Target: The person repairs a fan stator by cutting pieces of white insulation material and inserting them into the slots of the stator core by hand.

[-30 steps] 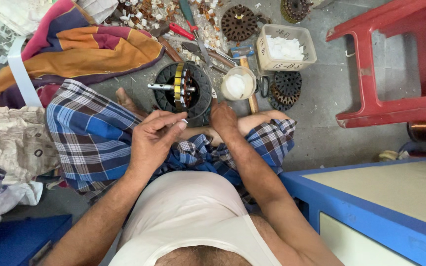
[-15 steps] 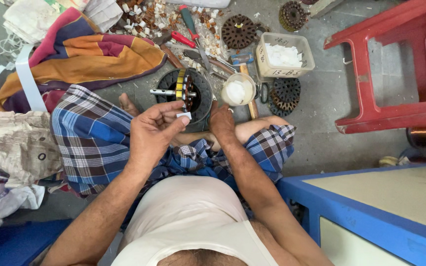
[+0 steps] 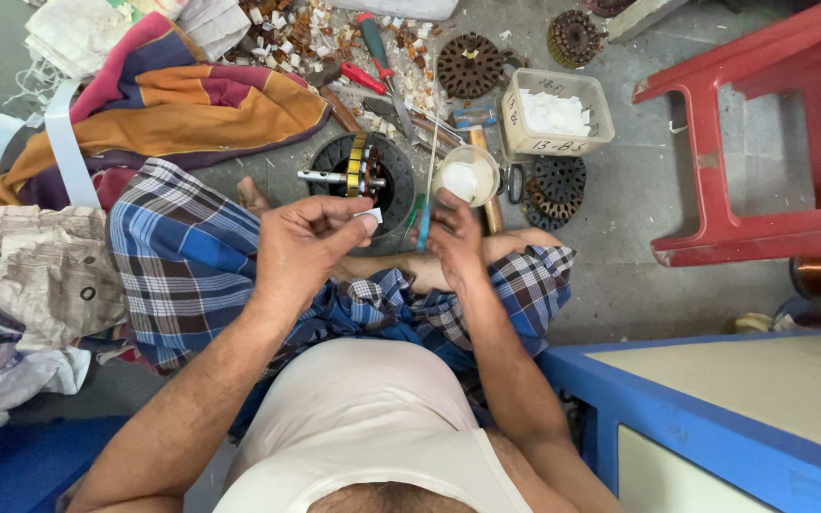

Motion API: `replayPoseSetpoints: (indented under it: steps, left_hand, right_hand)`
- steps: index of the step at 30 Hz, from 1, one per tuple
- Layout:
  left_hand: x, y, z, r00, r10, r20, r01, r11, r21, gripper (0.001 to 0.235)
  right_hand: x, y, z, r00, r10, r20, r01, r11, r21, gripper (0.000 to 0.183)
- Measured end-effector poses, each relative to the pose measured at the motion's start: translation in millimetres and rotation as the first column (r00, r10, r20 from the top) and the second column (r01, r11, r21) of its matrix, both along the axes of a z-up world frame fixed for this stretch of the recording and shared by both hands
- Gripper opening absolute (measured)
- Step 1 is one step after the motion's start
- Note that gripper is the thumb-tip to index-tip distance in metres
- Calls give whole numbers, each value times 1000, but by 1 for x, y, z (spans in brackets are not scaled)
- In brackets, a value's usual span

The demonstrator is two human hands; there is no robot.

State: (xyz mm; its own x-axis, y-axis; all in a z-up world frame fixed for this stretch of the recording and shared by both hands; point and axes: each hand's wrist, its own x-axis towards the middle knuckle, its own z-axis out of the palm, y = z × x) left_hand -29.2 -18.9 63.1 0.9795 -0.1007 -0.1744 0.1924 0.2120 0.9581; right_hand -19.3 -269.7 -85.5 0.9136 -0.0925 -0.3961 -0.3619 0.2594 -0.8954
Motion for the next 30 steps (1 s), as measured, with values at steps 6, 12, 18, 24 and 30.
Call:
replayPoseSetpoints:
  steps: [6, 12, 18, 24, 30]
  left_hand:
    - [4, -15, 0, 999, -28, -17, 28, 1000, -7, 19]
    - [7, -29, -2, 1000, -24, -11, 23, 995, -102, 15]
    - [6, -27, -3, 1000, -17, -1, 17, 1000, -26, 14]
    - [5, -27, -3, 1000, -1, -9, 0, 998, -70, 14]
    - [6, -26, 0, 1000, -4, 3, 5, 999, -52, 15]
  right_hand:
    - [-65, 12, 58, 911, 200, 361, -293, 929, 224, 94]
    - [-95, 23, 65, 863, 316, 395, -406, 898, 169, 102]
    - [-98, 23, 59, 841, 346, 415, -393, 919, 30, 94]
    - [-98, 27, 64, 842, 353, 407, -381, 924, -14, 92]
    - [-96, 28, 68, 819, 371, 437, -382, 922, -67, 95]
